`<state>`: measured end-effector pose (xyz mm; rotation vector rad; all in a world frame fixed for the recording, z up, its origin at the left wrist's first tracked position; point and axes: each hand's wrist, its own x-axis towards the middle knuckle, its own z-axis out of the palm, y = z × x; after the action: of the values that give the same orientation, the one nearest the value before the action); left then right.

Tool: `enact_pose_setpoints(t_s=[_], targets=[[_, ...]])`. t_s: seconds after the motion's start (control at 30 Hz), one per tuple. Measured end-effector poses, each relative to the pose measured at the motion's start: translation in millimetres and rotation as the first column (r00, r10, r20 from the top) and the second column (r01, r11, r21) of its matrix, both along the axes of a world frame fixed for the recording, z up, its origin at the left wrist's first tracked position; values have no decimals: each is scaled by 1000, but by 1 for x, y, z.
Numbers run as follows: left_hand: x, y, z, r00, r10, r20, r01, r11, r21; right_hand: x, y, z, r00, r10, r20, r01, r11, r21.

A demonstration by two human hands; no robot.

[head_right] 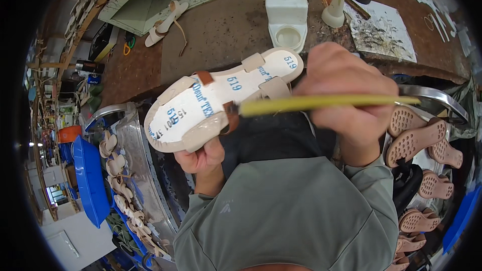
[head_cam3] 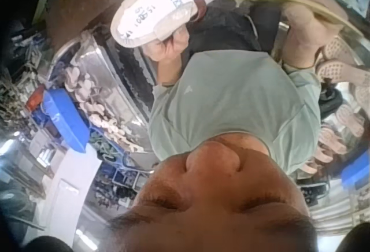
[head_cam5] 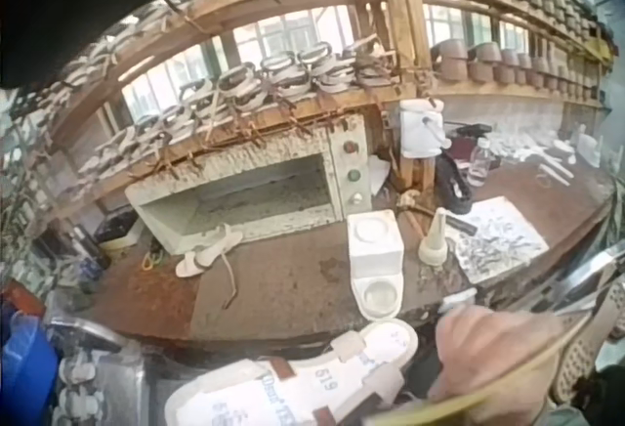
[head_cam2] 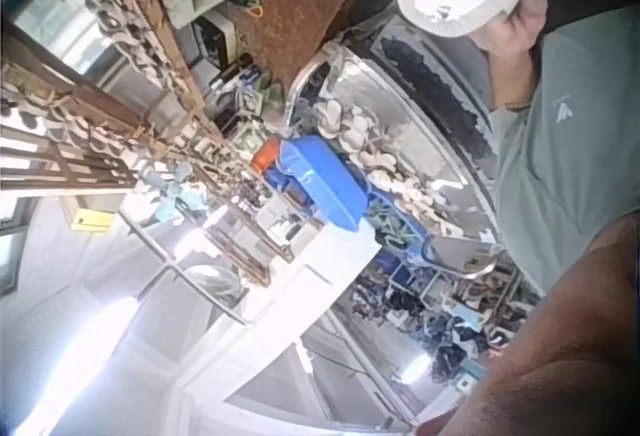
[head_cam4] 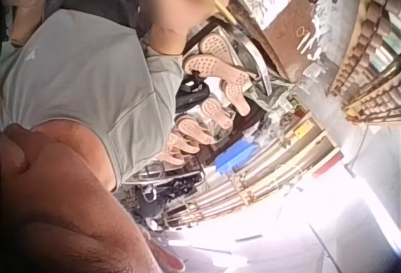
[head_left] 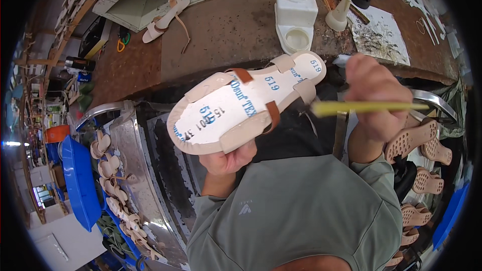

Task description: The person paints the straps and edges of beige sandals using a yellow brush and a white liquid from a container. They handle the sandals one at a time, applying the liquid to specific areas and placing the finished items on a nearby rack.

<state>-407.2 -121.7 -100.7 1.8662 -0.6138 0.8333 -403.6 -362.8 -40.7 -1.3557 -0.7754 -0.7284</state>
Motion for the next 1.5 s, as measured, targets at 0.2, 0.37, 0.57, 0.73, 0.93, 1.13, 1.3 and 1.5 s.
enact_pose_setpoints(t_s=[0.2, 0.37, 0.57, 0.73, 0.93, 1.13, 1.3, 1.5], targets=[[-3, -1, 13, 992, 49, 117, -75, 970, 232, -9, 25, 5, 949, 116, 293, 58, 850, -524], [-8, 11, 11, 999, -11, -33, 18, 976, 217, -3, 37, 5, 916, -88, 392, 225, 921, -318], [-1, 7, 23, 992, 27, 127, -67, 943, 325, -8, 47, 19, 927, 170, 334, -12, 905, -426], [-1, 10, 20, 992, 65, 112, -94, 955, 281, 0, 43, 10, 935, 214, 283, -110, 933, -343], [4, 11, 21, 988, 72, 135, -102, 967, 233, 2, 39, 18, 974, 198, 112, -143, 915, -376], [13, 23, 1, 993, 79, 91, -66, 988, -139, 6, -19, -21, 852, 90, -516, 99, 940, 327], [23, 21, -12, 985, -41, 165, 93, 943, -319, 26, -16, -53, 420, 284, -862, -111, 959, 262], [21, 16, -6, 970, -105, 220, 160, 954, -253, 37, 1, -54, 351, 452, -820, -73, 887, 457]])
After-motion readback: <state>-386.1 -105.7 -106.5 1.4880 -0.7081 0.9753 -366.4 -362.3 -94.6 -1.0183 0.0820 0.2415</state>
